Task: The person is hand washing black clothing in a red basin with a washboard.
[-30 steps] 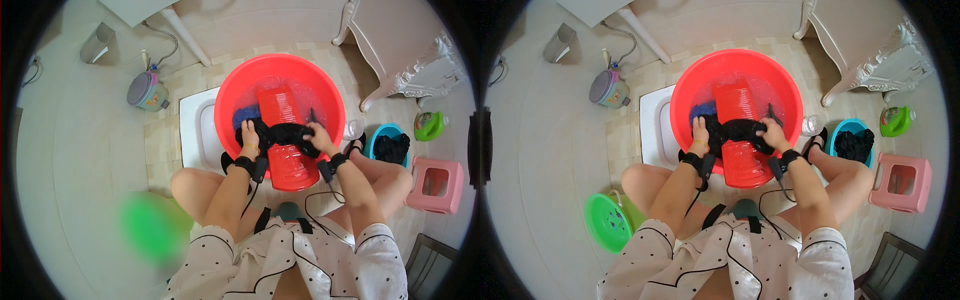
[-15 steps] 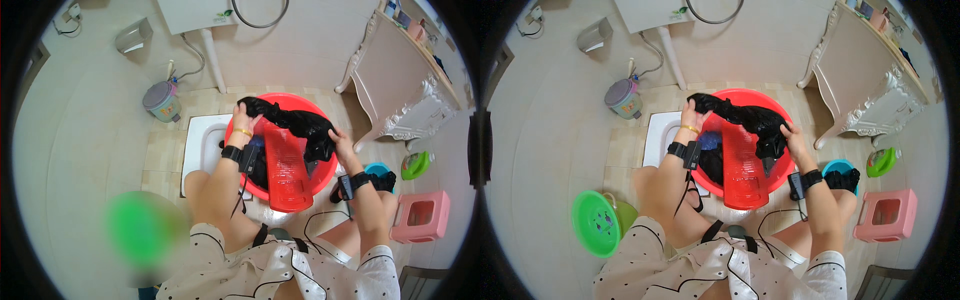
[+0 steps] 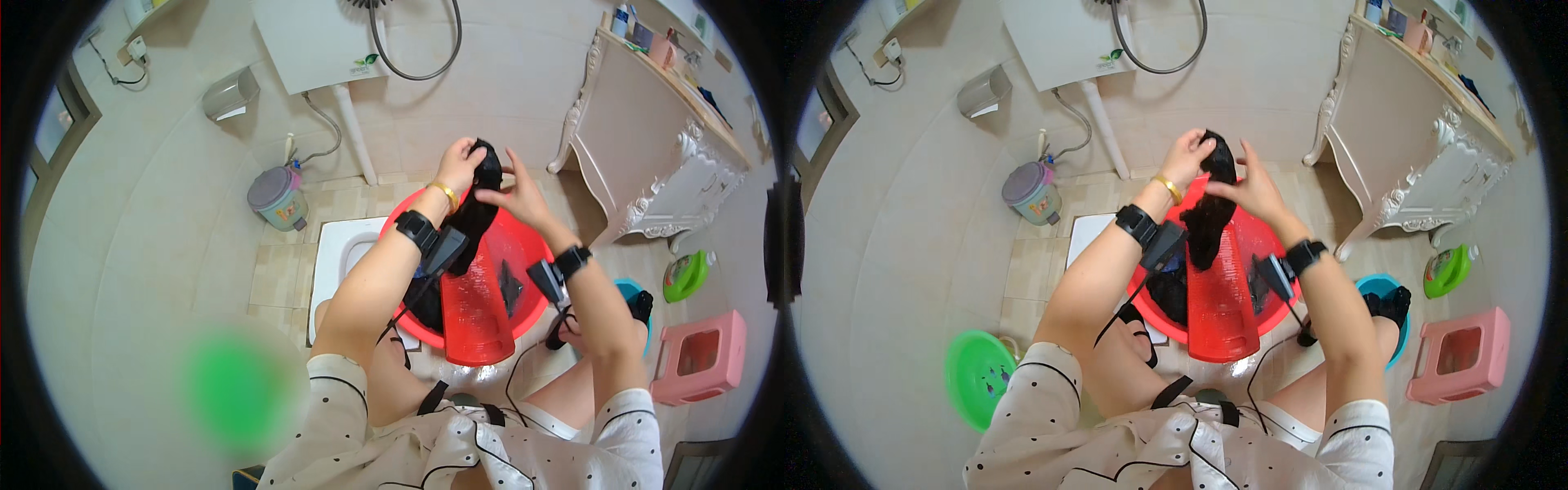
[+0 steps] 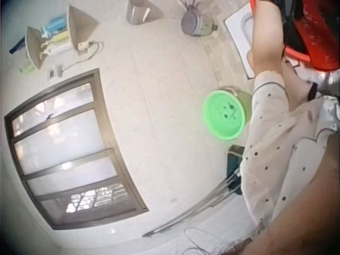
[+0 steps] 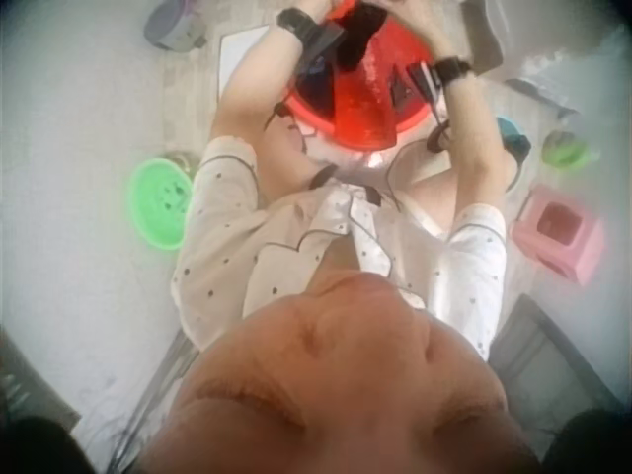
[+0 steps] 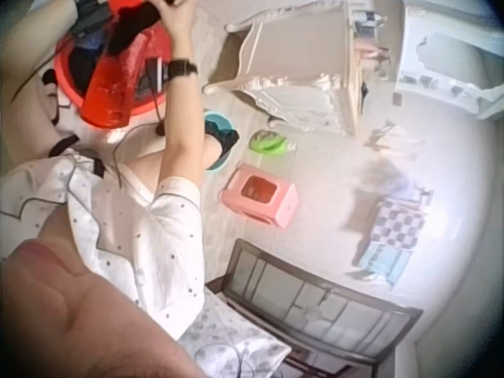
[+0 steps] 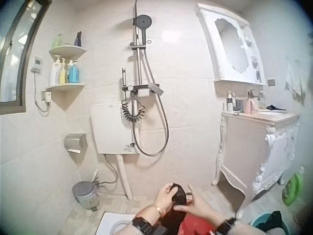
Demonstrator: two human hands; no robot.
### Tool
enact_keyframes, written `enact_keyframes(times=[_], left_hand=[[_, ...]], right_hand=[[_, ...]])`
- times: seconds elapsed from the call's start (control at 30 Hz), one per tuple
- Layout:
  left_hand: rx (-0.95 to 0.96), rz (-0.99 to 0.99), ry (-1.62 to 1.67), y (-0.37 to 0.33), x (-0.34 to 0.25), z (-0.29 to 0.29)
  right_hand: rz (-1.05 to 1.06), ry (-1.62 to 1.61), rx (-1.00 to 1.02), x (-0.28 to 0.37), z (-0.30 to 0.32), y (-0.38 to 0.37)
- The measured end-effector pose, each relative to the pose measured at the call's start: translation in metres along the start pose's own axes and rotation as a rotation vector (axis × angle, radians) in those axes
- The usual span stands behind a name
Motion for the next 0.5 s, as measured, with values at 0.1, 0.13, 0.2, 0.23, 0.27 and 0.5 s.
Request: enact_keyframes(times=[0.1,0.13,0.2,0.23,0.27,0.5], left_hand=[[-0.06,-0.121,-0.063,-0.008,-0.035,-0.008],[-0.031,-0.161,-0.057,-0.011,-0.051,-0.018],[-0.003,-0.18,-0.048,-0.006,-0.067,-0.026],[0.038,-0.247,-0.029,0.003,-0.073,-0.024],[0.08,-0.313,-0.005,0.014,-0.075,-0.026],[-0.295,-0.001,-0.271,0.131,0.128,-0.012]], right_hand=[[-0.117,-0.139,0.014,0.018,-0.001,-0.03],[-0.056,-0.155,0.016,0.012,0.009,-0.045],[0.139,-0.124,-0.131,0.007,0.02,-0.055],[0.122,-0.133,-0.124,0.007,0.014,-0.047],[0.146,-0.2,-0.131,0.007,0.011,-0.036],[0.027,0.018,0.098,-0.035,-0.042,0.11]])
Point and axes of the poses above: each hand's wrist, its own y-axis away from the middle knuckle, its own z-axis out of the back of the hand, x = y × z, the point moved 5 cm from there along -y, towards the middle knuckle, and after that the axes turned 6 degrees about -y, right-handed, at the moved point
